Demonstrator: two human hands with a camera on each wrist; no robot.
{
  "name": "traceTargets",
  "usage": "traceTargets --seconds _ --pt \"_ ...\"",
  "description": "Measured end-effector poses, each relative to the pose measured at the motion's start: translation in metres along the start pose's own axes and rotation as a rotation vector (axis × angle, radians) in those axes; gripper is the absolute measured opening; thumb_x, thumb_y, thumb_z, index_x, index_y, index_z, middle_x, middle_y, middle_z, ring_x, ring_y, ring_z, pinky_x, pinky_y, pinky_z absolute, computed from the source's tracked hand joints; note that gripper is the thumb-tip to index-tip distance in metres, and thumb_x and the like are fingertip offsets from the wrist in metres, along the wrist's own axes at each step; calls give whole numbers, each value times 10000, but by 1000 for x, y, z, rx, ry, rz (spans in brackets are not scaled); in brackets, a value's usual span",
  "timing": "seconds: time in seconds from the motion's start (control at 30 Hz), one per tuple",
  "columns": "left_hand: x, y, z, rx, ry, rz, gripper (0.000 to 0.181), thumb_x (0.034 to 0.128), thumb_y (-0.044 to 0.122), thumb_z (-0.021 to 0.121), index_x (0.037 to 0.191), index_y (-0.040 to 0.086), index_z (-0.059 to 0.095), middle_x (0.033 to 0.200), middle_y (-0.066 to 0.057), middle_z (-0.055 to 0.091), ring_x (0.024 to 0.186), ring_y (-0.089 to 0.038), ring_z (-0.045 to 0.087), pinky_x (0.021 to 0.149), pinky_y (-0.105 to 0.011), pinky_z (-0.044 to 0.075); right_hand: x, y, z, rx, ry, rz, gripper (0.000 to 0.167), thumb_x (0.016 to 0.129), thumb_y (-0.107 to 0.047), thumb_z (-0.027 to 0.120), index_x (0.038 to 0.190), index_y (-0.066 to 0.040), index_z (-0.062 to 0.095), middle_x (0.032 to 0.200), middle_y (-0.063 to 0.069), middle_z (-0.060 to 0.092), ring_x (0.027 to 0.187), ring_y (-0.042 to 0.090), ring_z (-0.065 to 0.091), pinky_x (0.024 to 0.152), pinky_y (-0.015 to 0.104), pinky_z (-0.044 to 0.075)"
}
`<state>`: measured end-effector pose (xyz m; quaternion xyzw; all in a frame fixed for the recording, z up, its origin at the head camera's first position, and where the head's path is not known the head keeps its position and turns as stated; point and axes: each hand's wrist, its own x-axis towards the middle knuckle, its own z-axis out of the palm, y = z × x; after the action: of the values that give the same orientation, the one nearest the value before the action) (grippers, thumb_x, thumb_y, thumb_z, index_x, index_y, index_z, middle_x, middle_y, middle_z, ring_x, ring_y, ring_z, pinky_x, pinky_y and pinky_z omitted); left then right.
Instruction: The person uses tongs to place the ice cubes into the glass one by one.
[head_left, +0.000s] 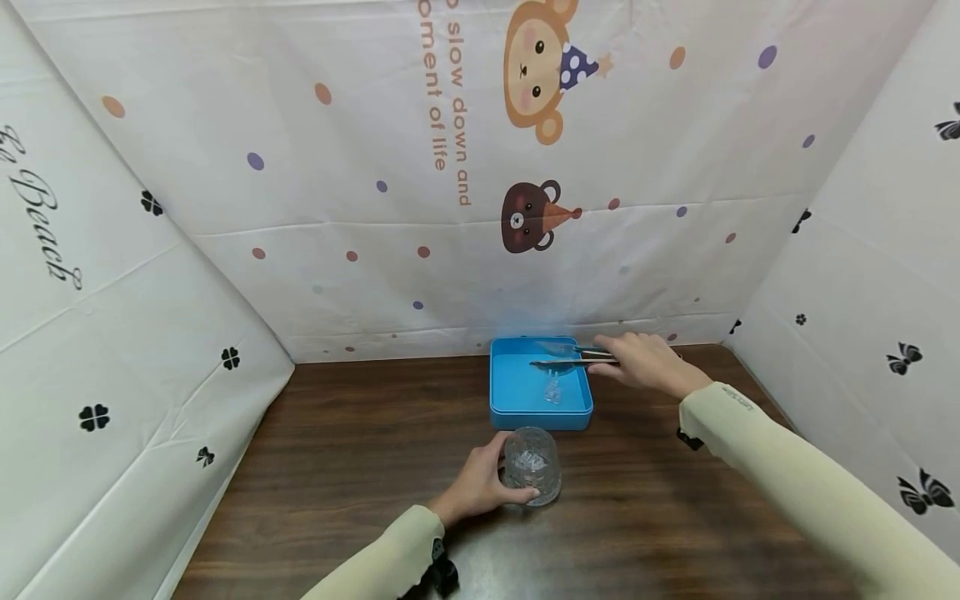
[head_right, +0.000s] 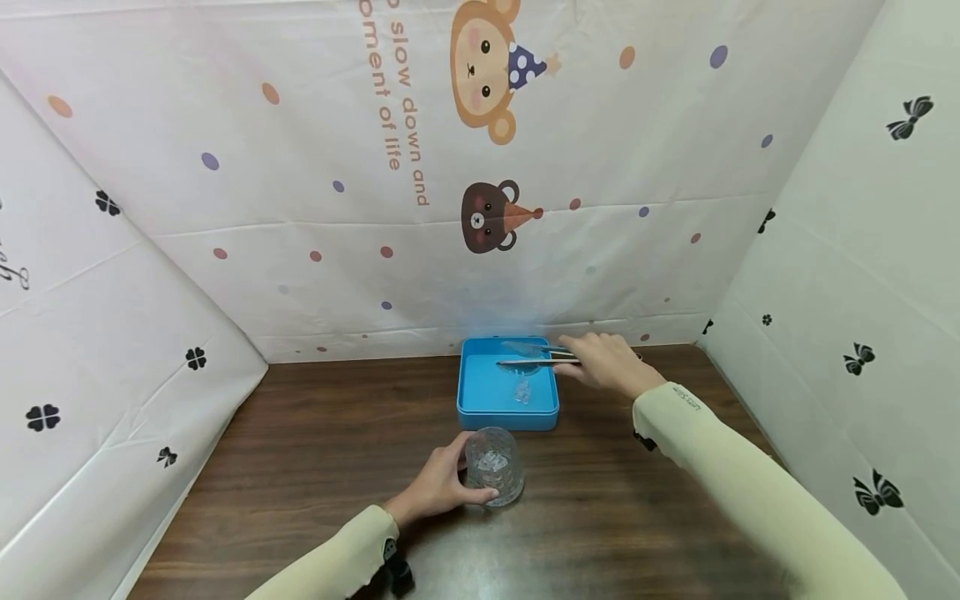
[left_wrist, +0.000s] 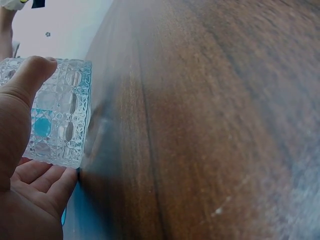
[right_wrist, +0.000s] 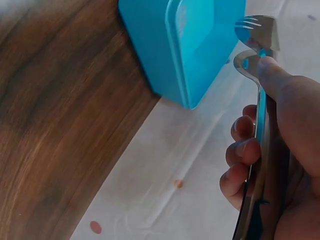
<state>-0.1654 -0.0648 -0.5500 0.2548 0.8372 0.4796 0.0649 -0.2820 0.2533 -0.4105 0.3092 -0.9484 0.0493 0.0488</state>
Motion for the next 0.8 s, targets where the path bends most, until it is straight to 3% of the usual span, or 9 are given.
traceTargets --seconds 0.23,0.63,0.8 --pt "0 0 0 -1 -5 -7 812 814 455 865 1447 134 470 1299 -30 637 1140 -112 650 959 -300 543 8 10 7 -14 -42 16 508 989 -387 690 1319 -5 629 808 77 685 603 183 615 460 345 460" --pt "0 0 -2 -8 -9 -14 807 818 447 864 1449 134 470 1304 -36 634 1146 -111 646 970 -296 536 17 8 13 -23 -101 50 480 994 -375 690 1291 2 662 933 108 719 699 223 666 603 424 567" --pt "0 0 -1 -11 -14 -16 810 821 447 862 1456 141 462 1322 -41 624 1160 -118 642 975 -295 532 21 6 16 -25 -124 60 453 993 -346 697 1263 18 676 899 89 706 686 209 650 627 424 572"
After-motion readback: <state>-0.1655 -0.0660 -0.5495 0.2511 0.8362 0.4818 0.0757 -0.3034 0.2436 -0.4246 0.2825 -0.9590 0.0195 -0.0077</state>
